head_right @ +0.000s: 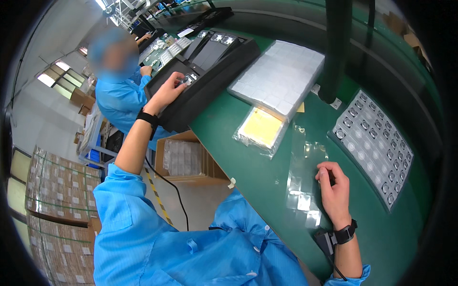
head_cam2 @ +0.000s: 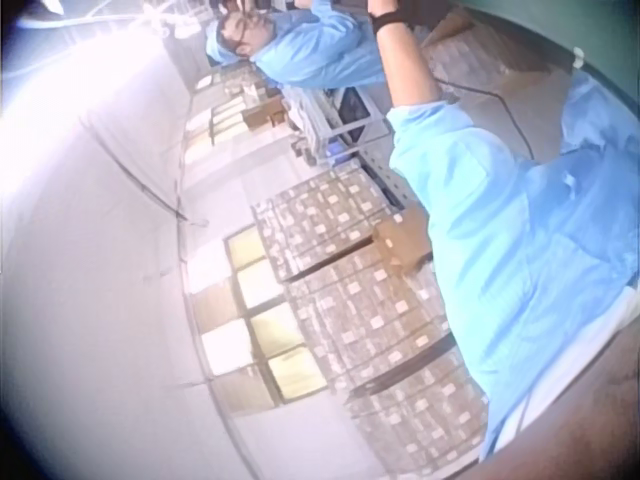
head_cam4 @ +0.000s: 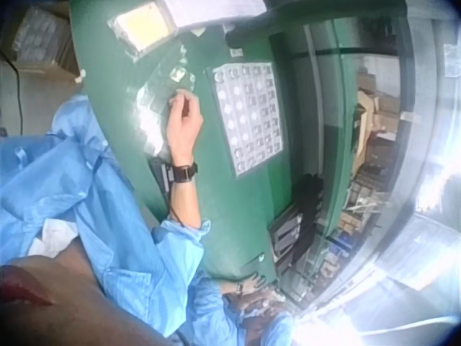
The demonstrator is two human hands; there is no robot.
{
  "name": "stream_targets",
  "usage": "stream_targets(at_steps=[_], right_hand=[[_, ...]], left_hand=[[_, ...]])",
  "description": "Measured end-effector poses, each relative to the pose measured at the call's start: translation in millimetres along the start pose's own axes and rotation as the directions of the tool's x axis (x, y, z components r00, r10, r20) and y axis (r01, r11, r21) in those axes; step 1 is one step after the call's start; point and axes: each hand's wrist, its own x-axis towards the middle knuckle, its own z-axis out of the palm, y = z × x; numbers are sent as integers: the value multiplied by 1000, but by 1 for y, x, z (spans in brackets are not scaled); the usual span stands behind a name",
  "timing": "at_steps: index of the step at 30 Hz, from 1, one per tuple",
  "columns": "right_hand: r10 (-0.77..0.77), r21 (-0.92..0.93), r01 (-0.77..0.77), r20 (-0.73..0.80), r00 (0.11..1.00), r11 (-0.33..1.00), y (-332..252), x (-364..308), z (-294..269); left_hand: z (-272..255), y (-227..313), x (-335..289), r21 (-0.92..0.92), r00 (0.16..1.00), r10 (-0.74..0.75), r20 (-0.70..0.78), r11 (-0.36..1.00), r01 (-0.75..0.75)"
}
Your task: Sticking protective stickers onto the back and camera lens area of mobile phones in a production line.
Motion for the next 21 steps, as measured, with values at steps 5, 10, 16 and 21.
stream_targets(at_steps=[5,10,16,21], right_hand=[[9,-1,-9,13,1000,1000,-2,0,0],[-12,-15,12,3,1000,1000,1,-1,-1],[-18,-18,19,12,1000,1000,1,-1,0],[-8,-8,8,4,1000,1000,-1,-1,-1]], left_hand=[[-5,-14,11,-243,992,-124,17,962,124],[1,7,15,-324,978,-210,-3,925,198],[4,-2,13,-347,982,-185,-38,924,160],[-15,-18,-8,113,941,-338,16,936,334]])
